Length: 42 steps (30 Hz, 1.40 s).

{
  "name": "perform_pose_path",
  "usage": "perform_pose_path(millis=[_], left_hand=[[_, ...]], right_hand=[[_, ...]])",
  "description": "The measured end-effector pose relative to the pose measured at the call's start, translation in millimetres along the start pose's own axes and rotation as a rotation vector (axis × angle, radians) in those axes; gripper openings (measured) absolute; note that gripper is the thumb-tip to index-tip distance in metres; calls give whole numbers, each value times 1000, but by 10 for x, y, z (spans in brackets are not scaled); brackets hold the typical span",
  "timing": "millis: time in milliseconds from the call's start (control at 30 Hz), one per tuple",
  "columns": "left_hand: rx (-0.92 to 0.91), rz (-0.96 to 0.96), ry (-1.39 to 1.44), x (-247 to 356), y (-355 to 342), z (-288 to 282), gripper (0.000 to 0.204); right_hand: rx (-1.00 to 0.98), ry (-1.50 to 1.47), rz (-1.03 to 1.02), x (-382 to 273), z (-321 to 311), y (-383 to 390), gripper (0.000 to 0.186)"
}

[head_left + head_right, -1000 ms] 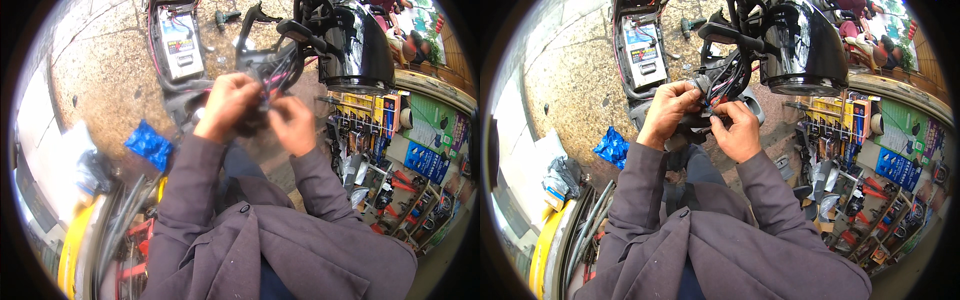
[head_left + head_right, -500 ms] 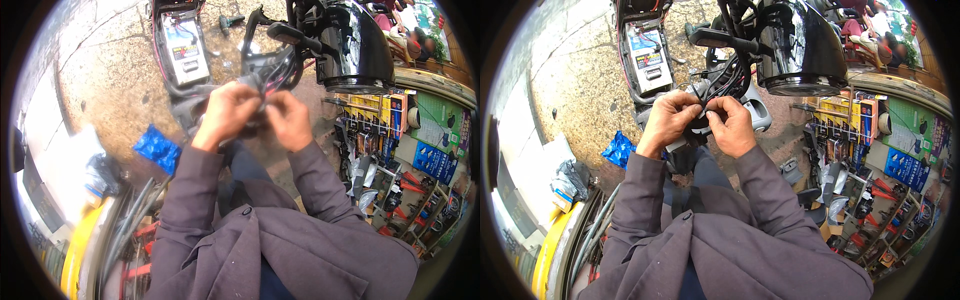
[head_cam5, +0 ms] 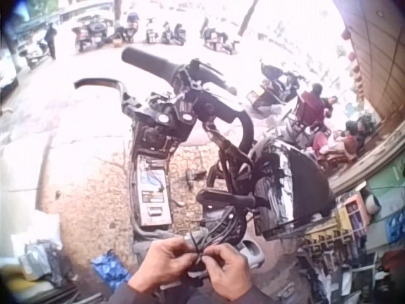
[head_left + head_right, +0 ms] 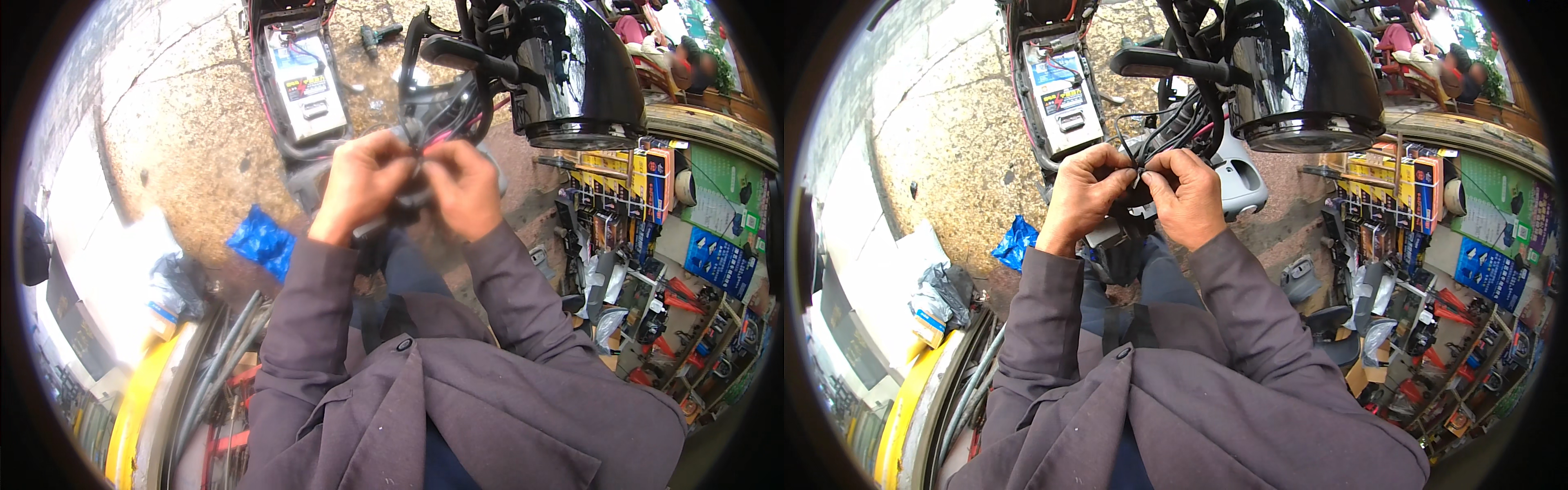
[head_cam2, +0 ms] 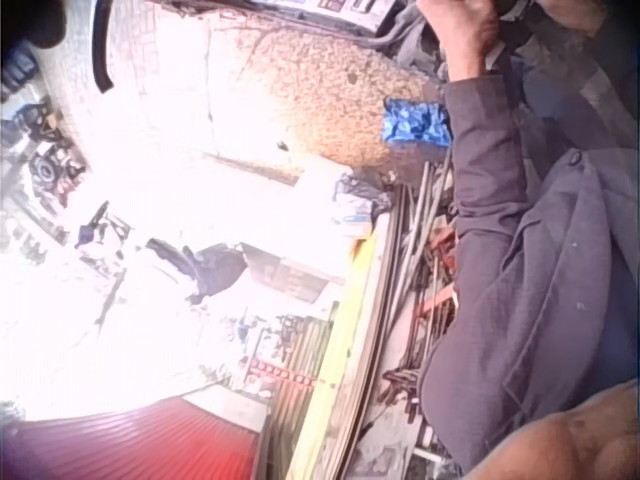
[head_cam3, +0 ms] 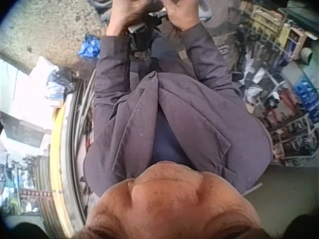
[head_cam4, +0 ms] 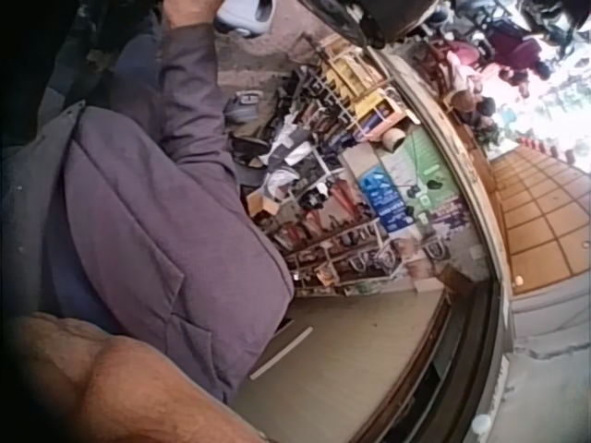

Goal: The person uses a cordless drill to remove screws from a scooter's front panel, then detaches the panel and works on the handlebar wiring. They connect wires and adjust components near the handlebars.

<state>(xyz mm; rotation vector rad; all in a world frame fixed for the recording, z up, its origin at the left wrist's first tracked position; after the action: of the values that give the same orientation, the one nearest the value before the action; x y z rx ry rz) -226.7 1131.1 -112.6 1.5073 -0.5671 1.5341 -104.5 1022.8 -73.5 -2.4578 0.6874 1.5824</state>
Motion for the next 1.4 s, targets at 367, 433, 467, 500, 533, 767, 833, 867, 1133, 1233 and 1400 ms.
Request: perform_pose_path(millis=[367, 433, 467, 500, 533, 767, 833, 867, 1133, 1233, 1400], left_hand=[[136, 175, -171, 67, -35, 25, 16], [165, 161, -129, -3, -91, 35, 14], [158, 166, -97, -34, -111, 50, 13], [178, 206, -109, -57, -119, 56, 12], [185, 196, -119, -82, -135, 57, 11], [192, 209, -53, -102, -147, 14, 9], [196, 199, -44, -87, -150, 1, 9], [201, 199, -42, -81, -157, -10, 9], [191, 94, 21, -104, -208, -40, 10], [211, 100, 48, -106, -208, -48, 8], [259, 105, 85, -146, -241, -37, 8]], right_hand=[[-32, 163, -103, 142, -33, -60, 8], [-121, -8, 35, 286, -49, -83, 11], [-118, -14, 41, 331, -62, -90, 11], [-130, 23, -14, 355, -82, -79, 10], [-124, 80, -2, 383, -90, -76, 10], [-149, 161, -99, 299, -11, -140, 6], [-171, 180, -114, 257, -3, -171, 6], [-179, 181, -129, 243, 2, -187, 6], [-183, 161, -121, 309, -5, -214, 6], [-185, 134, -132, 315, -42, -200, 6], [-153, 232, -69, 234, -63, -173, 7]])
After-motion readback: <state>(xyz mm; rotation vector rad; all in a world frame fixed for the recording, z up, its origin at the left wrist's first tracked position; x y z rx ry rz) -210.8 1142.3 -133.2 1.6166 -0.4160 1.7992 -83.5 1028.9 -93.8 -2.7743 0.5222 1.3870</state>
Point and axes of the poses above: each hand's wrist, its own y-axis away from the middle knuckle, its own z-axis out of the palm, x = y × z, the point moved 2 cm from there along -y, towards the middle knuckle, and after that the axes turned 9 degrees about -x, right-handed, at the moved point
